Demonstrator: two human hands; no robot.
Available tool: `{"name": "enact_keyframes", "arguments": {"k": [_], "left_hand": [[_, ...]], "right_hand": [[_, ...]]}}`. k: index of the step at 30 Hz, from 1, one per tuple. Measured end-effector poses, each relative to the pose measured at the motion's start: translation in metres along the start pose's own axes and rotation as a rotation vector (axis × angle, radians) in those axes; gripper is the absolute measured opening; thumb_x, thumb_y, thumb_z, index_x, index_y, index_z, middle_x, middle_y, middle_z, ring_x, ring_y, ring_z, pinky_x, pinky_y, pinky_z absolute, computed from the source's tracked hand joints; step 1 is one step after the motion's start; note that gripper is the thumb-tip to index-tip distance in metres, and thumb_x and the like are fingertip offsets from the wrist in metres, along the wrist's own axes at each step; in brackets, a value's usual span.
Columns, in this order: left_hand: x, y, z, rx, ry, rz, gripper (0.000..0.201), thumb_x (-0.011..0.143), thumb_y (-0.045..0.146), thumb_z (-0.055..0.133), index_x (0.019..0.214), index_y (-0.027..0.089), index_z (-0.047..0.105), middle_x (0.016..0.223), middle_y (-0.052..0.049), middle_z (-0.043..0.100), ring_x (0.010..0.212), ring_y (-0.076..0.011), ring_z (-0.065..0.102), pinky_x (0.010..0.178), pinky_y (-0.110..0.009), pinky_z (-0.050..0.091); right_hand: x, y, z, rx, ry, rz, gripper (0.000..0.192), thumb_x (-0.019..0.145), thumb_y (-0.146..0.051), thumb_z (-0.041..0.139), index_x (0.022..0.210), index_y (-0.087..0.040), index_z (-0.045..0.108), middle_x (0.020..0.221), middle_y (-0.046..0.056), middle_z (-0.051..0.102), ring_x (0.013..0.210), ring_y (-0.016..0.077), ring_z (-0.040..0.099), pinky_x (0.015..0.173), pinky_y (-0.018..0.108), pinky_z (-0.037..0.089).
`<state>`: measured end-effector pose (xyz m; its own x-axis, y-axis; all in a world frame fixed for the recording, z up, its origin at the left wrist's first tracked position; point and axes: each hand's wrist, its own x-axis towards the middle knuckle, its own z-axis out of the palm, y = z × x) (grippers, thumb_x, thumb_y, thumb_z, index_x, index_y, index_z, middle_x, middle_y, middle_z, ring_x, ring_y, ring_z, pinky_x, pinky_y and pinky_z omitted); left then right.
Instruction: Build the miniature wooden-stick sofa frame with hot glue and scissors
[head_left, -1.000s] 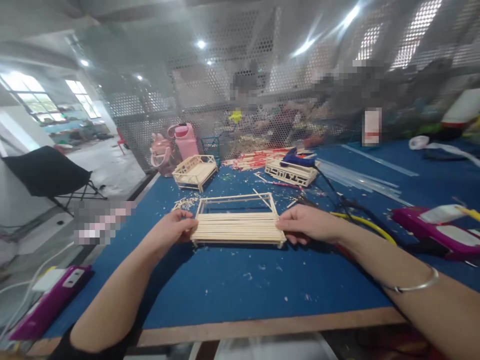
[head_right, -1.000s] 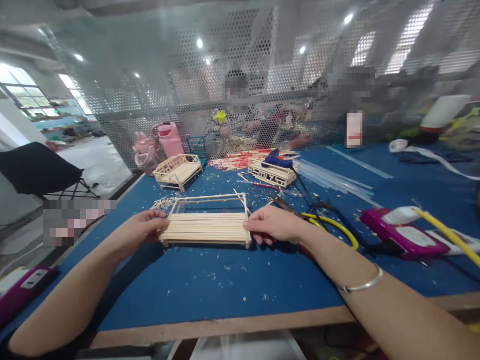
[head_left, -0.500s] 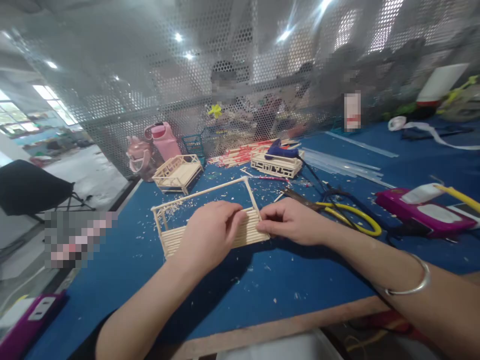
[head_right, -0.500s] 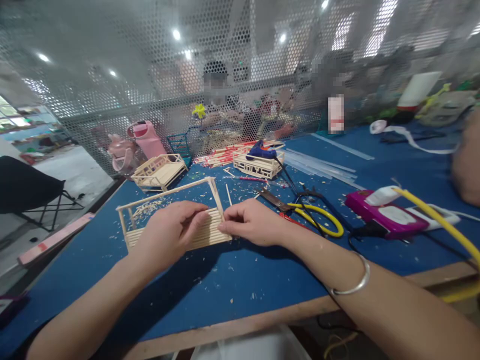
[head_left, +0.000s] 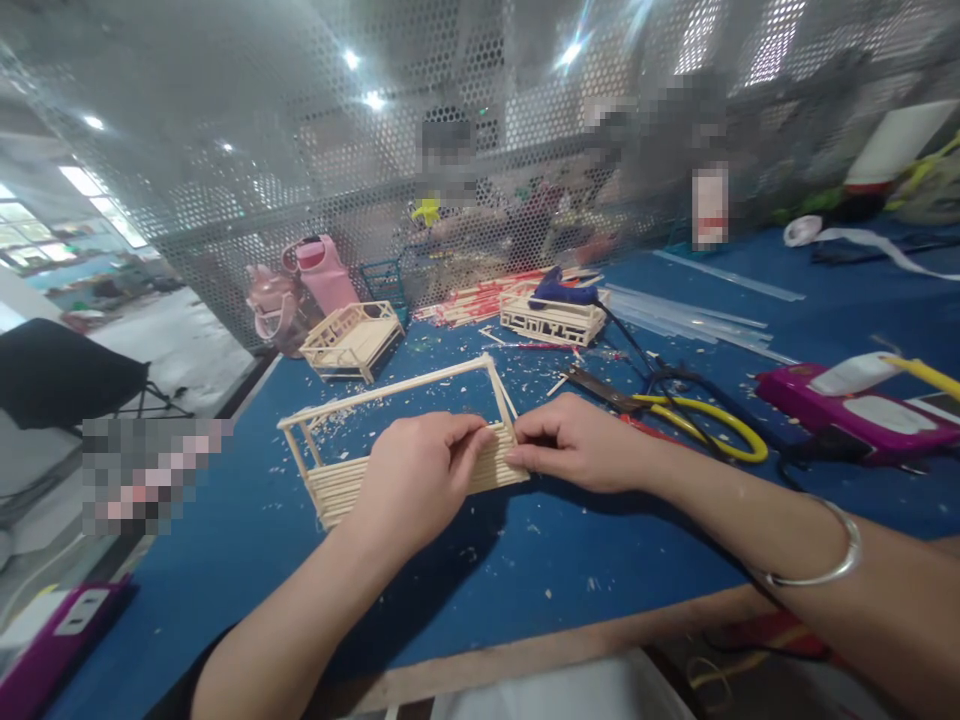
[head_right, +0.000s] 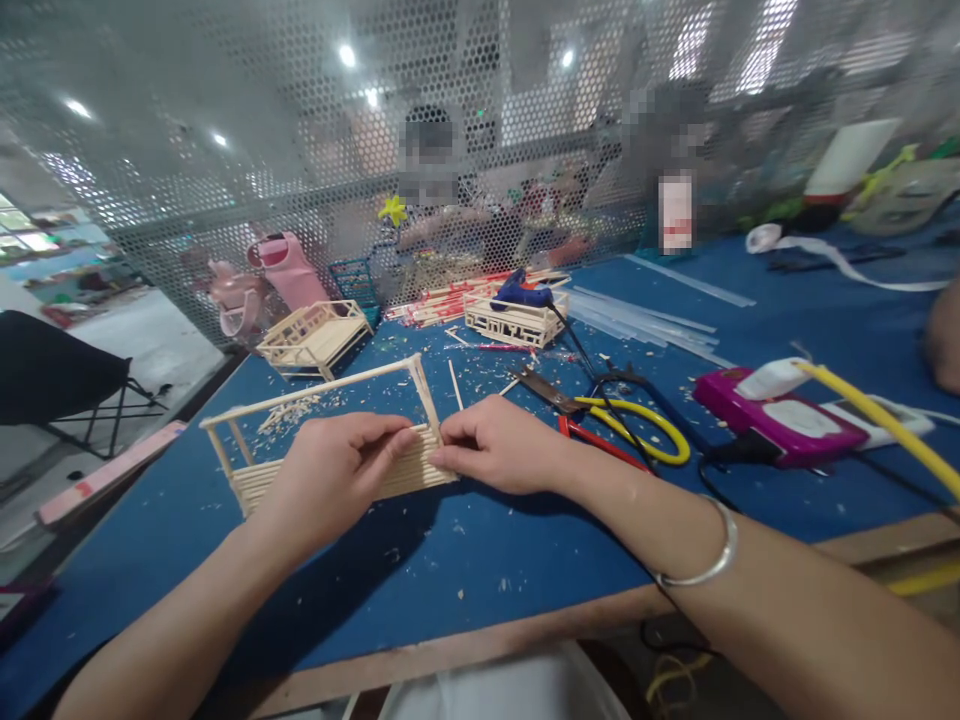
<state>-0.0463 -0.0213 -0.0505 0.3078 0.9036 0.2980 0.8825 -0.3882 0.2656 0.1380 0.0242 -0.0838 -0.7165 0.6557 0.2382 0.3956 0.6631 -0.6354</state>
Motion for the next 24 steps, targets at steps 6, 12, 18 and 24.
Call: {"name": "enact_keyframes", "arguments": {"k": [6, 12, 18, 24], "left_hand": [[-0.001, 0.004, 0.0, 0.037, -0.025, -0.055, 0.03, 0.086, 0.034, 0.044, 0.084, 0.022, 0.072, 0.08, -0.005, 0.074, 0.068, -0.02, 0.064, 0.061, -0.029, 0.042], [-0.002, 0.002, 0.002, 0.131, -0.005, -0.045, 0.03, 0.088, 0.035, 0.044, 0.096, 0.024, 0.07, 0.091, -0.007, 0.074, 0.082, -0.0248, 0.066, 0.068, -0.031, 0.044], [-0.003, -0.011, -0.009, 0.222, -0.052, -0.163, 0.029, 0.085, 0.038, 0.048, 0.093, 0.024, 0.072, 0.091, -0.008, 0.074, 0.082, -0.0284, 0.066, 0.068, -0.033, 0.043], [-0.005, -0.018, -0.011, 0.22, -0.109, -0.131, 0.035, 0.087, 0.039, 0.041, 0.084, 0.023, 0.071, 0.083, -0.007, 0.074, 0.077, -0.0257, 0.066, 0.063, -0.03, 0.04]], "right_hand": [[0.002, 0.002, 0.003, -0.008, 0.047, -0.019, 0.028, 0.083, -0.032, 0.047, 0.059, -0.018, 0.05, 0.055, -0.003, 0.048, 0.052, 0.0086, 0.043, 0.051, 0.021, 0.028], [0.003, 0.005, 0.003, -0.006, 0.122, 0.059, 0.024, 0.081, -0.03, 0.051, 0.06, -0.018, 0.05, 0.054, -0.003, 0.053, 0.053, 0.0091, 0.045, 0.053, 0.022, 0.03], [0.008, 0.011, 0.001, 0.031, 0.102, 0.202, 0.022, 0.08, -0.03, 0.052, 0.061, -0.018, 0.054, 0.055, -0.003, 0.056, 0.052, 0.0097, 0.048, 0.053, 0.022, 0.034], [0.0, 0.018, -0.022, 0.152, 0.055, 0.325, 0.021, 0.068, -0.036, 0.066, 0.075, -0.017, 0.062, 0.058, -0.004, 0.058, 0.052, 0.0094, 0.048, 0.05, 0.023, 0.035]]}}
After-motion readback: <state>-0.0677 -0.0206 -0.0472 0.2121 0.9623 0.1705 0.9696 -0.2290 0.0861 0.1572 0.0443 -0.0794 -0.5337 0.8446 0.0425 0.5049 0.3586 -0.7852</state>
